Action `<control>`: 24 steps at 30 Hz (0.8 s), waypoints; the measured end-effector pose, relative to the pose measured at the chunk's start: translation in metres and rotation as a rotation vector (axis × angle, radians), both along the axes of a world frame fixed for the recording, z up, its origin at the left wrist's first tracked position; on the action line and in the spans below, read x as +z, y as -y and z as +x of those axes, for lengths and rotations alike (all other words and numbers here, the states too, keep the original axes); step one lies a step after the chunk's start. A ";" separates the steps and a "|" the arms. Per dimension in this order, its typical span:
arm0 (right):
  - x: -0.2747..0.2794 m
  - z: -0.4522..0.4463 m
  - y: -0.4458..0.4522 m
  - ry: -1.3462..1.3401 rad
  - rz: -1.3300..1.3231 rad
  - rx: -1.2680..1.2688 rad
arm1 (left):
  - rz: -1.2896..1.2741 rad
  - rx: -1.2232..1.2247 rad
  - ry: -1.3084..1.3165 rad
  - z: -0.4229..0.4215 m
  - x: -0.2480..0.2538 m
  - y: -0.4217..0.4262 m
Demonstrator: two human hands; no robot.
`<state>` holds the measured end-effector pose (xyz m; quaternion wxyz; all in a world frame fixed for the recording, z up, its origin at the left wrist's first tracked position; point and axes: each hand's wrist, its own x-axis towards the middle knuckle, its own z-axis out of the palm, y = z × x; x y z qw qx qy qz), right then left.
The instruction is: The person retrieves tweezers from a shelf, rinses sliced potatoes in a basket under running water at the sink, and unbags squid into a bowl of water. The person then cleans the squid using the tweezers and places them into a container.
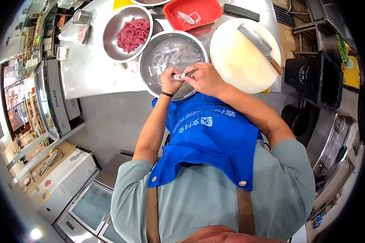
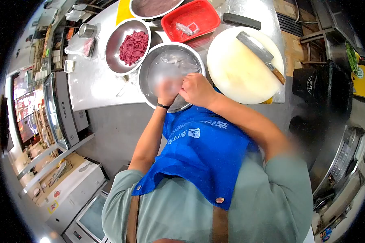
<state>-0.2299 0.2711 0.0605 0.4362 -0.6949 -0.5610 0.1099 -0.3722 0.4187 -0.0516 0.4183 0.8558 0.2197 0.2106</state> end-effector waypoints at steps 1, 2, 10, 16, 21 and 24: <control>0.002 0.000 0.000 0.001 0.000 -0.006 | 0.009 0.007 0.027 0.002 0.006 0.001; 0.007 0.000 0.000 0.009 0.011 0.001 | -0.002 0.014 0.042 0.003 0.011 0.003; 0.029 -0.002 0.002 -0.051 0.013 -0.005 | -0.071 0.027 0.056 0.012 0.044 0.011; 0.014 -0.004 -0.002 -0.156 0.066 -0.052 | -0.016 0.021 0.042 0.018 0.053 0.018; 0.005 -0.009 0.000 -0.250 0.067 -0.130 | -0.006 0.039 0.061 0.017 0.058 0.021; 0.009 -0.011 0.002 -0.390 0.054 -0.175 | -0.058 0.067 0.042 0.015 0.059 0.023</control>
